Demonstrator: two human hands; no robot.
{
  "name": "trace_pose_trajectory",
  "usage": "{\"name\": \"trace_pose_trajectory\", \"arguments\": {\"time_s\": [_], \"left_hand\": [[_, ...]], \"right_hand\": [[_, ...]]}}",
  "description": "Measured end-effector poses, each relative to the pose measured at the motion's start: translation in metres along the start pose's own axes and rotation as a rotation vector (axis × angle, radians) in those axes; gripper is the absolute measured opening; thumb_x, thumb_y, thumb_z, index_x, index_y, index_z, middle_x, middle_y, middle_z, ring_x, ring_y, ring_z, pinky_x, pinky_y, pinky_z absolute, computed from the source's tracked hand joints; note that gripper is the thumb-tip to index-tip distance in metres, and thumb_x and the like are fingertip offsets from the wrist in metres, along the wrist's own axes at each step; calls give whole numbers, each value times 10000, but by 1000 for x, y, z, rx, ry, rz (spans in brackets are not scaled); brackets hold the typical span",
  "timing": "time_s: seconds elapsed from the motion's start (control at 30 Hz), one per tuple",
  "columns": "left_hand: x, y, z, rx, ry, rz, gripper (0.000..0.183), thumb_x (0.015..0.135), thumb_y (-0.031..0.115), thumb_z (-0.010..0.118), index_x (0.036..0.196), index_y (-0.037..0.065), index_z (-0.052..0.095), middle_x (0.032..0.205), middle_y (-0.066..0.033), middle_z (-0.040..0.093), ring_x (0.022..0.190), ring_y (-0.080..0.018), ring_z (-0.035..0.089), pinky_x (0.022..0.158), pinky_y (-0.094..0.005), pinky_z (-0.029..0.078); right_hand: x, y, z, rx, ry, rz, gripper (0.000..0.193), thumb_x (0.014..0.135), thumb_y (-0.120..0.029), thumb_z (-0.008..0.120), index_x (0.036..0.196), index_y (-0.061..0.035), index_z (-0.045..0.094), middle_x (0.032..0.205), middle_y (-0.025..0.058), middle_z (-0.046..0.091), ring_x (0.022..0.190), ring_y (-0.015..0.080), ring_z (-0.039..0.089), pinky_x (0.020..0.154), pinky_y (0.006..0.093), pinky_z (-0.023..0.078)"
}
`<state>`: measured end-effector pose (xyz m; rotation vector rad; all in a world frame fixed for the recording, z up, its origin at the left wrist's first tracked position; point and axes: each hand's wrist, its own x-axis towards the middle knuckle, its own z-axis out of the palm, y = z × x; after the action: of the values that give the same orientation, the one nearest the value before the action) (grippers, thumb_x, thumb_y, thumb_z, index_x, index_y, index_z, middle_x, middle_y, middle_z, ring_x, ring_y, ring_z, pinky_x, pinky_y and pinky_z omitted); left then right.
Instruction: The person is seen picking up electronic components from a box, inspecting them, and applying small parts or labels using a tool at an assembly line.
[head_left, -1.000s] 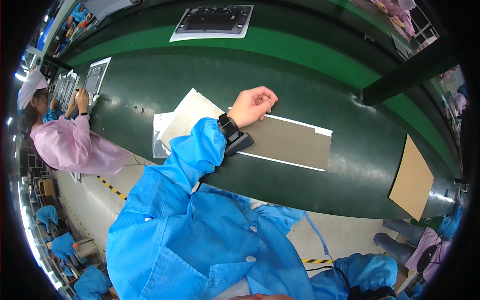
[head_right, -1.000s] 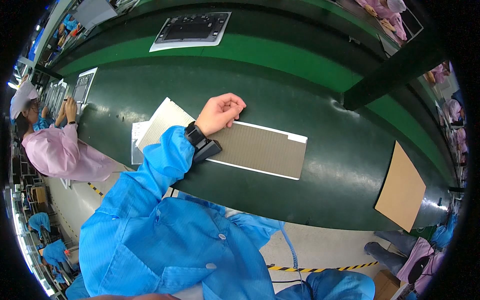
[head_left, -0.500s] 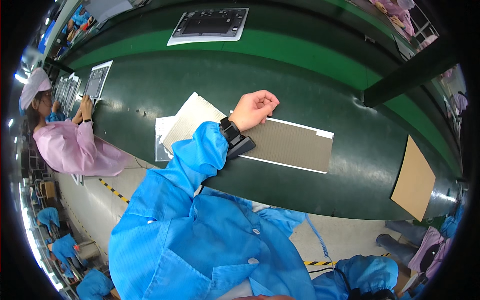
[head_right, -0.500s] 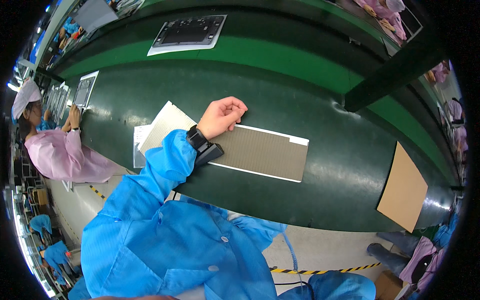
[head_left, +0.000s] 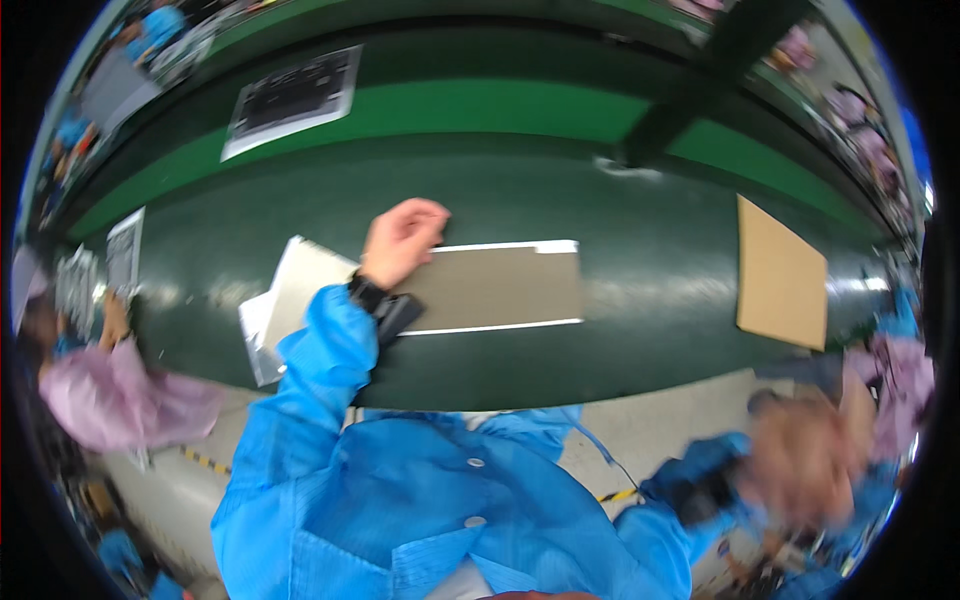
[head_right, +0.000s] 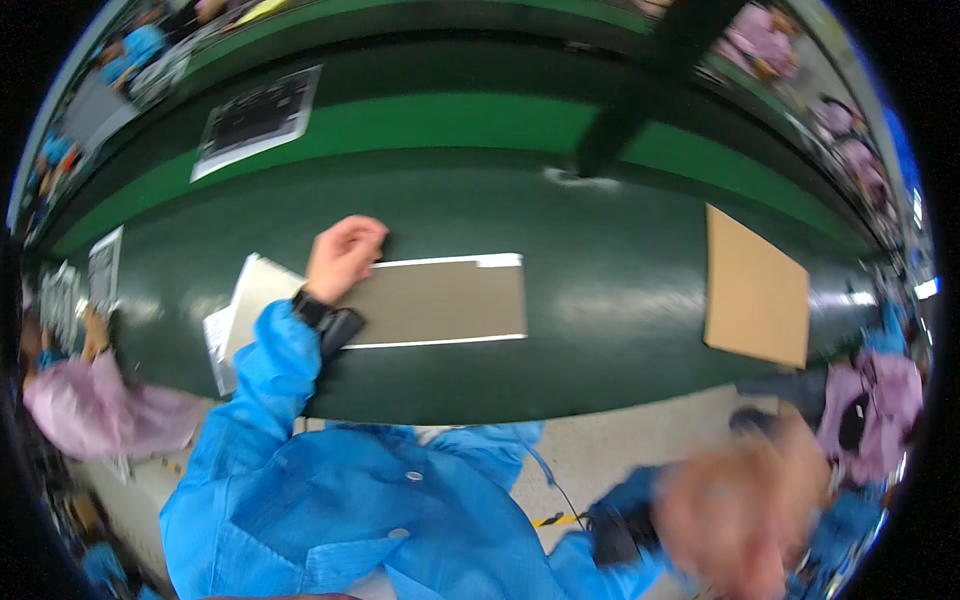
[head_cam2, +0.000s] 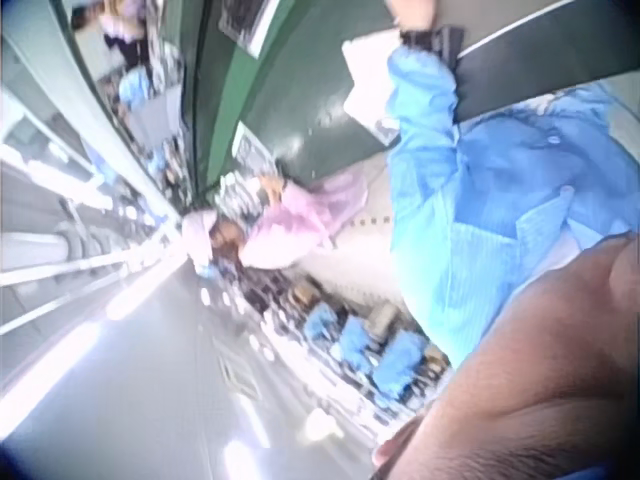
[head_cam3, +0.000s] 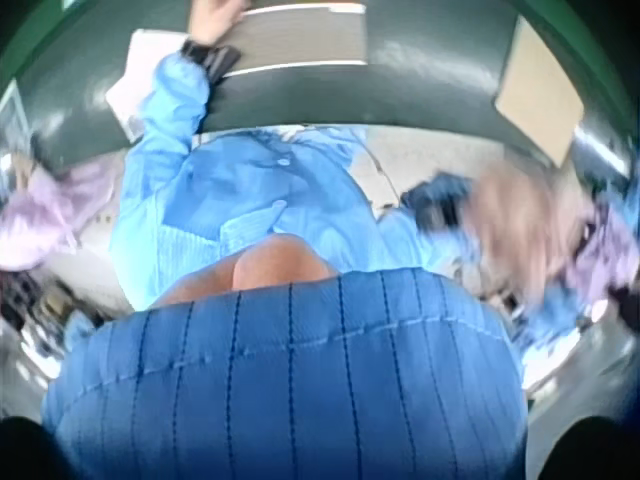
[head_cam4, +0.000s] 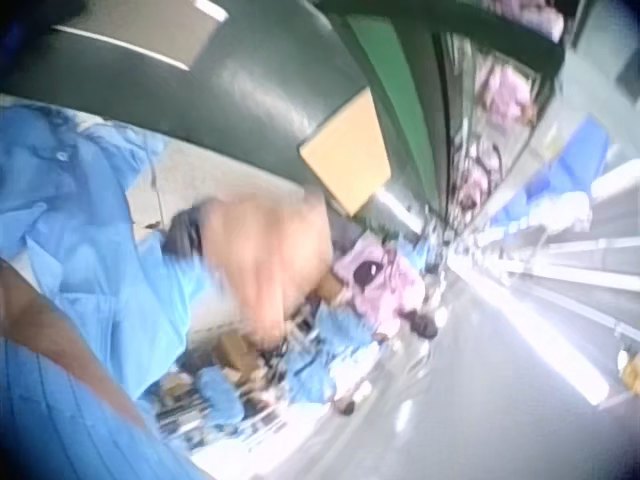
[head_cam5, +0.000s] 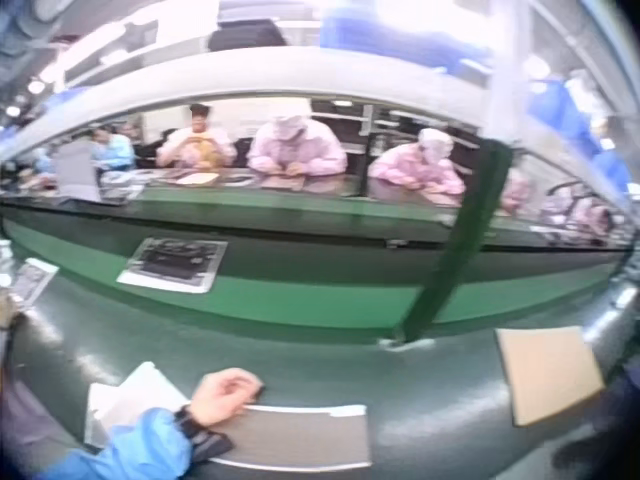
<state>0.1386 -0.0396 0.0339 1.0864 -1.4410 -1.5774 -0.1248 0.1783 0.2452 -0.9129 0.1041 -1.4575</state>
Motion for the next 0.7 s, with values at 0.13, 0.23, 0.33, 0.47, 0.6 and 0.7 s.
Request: {"name": "trace_pose_trajectory", "arguments": {"time_s": [0.13, 0.23, 0.33, 0.47, 0.6, 0.7], "left_hand": [[-6, 3, -9, 43, 14, -14, 117, 883, 112, 538, 958, 29, 571, 668, 0, 537, 463, -33, 452, 390, -168, 330], [-4, 5, -5, 41, -30, 2, 114, 882, 109, 530, 954, 30, 571, 667, 2, 535, 464, -33, 451, 390, -165, 329], [-4, 5, -3, 48, -21, 3, 114, 881, 109, 526, 950, 30, 571, 666, 4, 534, 466, -33, 451, 391, -163, 328], [-3, 7, -2, 54, -21, -11, 115, 875, 96, 532, 955, 24, 574, 667, 8, 532, 470, -32, 445, 408, -171, 335], [-8, 15, -8, -11, -48, 7, 108, 865, 74, 543, 945, 12, 582, 664, 14, 528, 498, -24, 443, 444, -172, 342], [-25, 51, -15, 127, -118, 160, 91, 854, 55, 551, 914, -3, 590, 683, 12, 548, 551, -19, 475, 487, -161, 360]], "right_hand": [[15, 43, -57, -94, 548, 213, 114, 848, -73, 512, 953, -84, 470, 527, -86, 301, 392, 24, 266, 386, 189, 189], [16, 58, -76, -81, 610, 229, 52, 864, -80, 495, 913, -90, 477, 526, -86, 293, 397, 25, 257, 410, 202, 189], [17, 65, -85, -133, 609, 263, 29, 890, -126, 490, 883, -99, 481, 517, -83, 302, 394, 28, 258, 417, 194, 196], [22, 57, -90, -152, 680, 230, 223, 938, -252, 450, 776, -102, 485, 503, -67, 312, 392, 43, 269, 404, 201, 190], [29, 27, -69, -522, 795, 140, 330, 949, -297, 431, 715, -73, 493, 514, -48, 326, 409, 60, 289, 394, 207, 247], [32, -4, -30, -1045, 744, -319, 231, 914, -232, 494, 780, -51, 546, 581, -21, 375, 467, 66, 339, 399, 204, 251]]}}
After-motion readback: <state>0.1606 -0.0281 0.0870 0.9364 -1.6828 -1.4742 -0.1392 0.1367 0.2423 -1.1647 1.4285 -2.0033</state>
